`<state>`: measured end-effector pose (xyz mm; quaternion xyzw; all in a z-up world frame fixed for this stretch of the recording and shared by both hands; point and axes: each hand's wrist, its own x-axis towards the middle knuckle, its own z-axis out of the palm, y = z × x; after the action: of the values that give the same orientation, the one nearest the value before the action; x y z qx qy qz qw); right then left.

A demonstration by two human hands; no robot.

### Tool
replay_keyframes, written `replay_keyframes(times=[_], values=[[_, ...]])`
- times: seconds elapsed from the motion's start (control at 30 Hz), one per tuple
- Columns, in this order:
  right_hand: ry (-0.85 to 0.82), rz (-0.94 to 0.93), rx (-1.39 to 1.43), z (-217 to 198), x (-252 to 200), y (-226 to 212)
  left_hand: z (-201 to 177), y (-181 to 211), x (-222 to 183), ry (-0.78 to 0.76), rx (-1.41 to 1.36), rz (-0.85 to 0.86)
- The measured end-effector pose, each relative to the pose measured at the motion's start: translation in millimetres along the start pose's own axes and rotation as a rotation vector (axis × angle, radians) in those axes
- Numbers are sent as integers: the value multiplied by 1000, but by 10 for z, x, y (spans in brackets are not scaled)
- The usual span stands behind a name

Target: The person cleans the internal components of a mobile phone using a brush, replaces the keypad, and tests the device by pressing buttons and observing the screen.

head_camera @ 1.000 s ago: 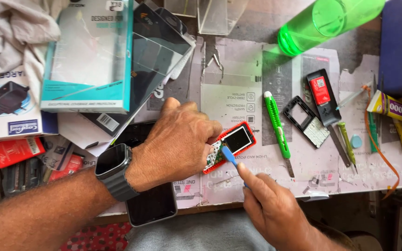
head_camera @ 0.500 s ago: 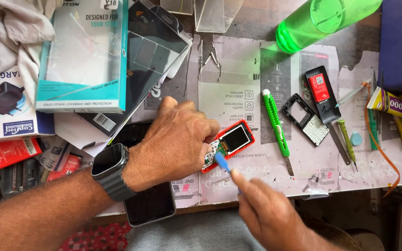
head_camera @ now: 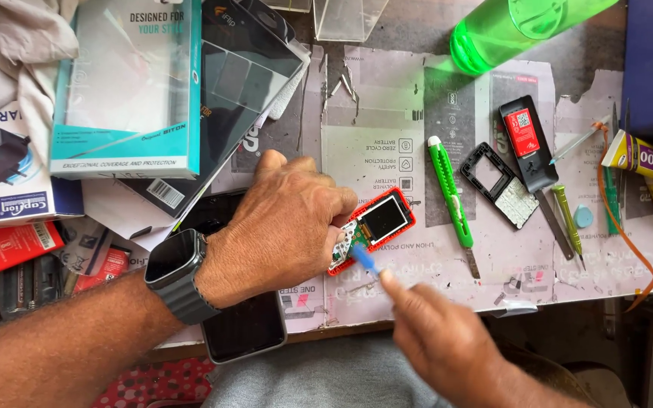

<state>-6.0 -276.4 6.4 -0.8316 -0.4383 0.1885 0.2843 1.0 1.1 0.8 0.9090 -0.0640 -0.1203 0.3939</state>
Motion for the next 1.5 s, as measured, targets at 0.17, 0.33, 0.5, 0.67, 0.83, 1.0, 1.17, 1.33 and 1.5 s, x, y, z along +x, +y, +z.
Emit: replay_keyframes(times=[0.17, 0.33, 0.5, 0.67, 0.83, 1.0, 1.17, 1.33, 1.5], values=[[-64, -4, -8, 18, -34, 43, 14, -4, -7, 40, -17, 30], [40, 24, 37, 35, 46, 4, 17, -13, 0, 31, 3, 24], [64, 7, 59, 36, 94, -80, 26, -7, -17, 42, -17, 34], [47, 58, 83, 9, 81, -90, -6, 9, -1, 32, 3, 20], [86, 56, 71, 90, 29, -55, 7, 0, 2, 62, 7, 45], [83, 78, 96, 139, -59, -93, 35, -32, -15, 76, 5, 61], [131, 150, 99, -25, -166, -110, 10, 12, -12, 98, 48, 87], [279, 355, -261, -522, -378, 77, -34, 88, 12, 23, 72, 17], [351, 256, -521, -694, -349, 301, -65, 130, -9, 9, 18, -29]])
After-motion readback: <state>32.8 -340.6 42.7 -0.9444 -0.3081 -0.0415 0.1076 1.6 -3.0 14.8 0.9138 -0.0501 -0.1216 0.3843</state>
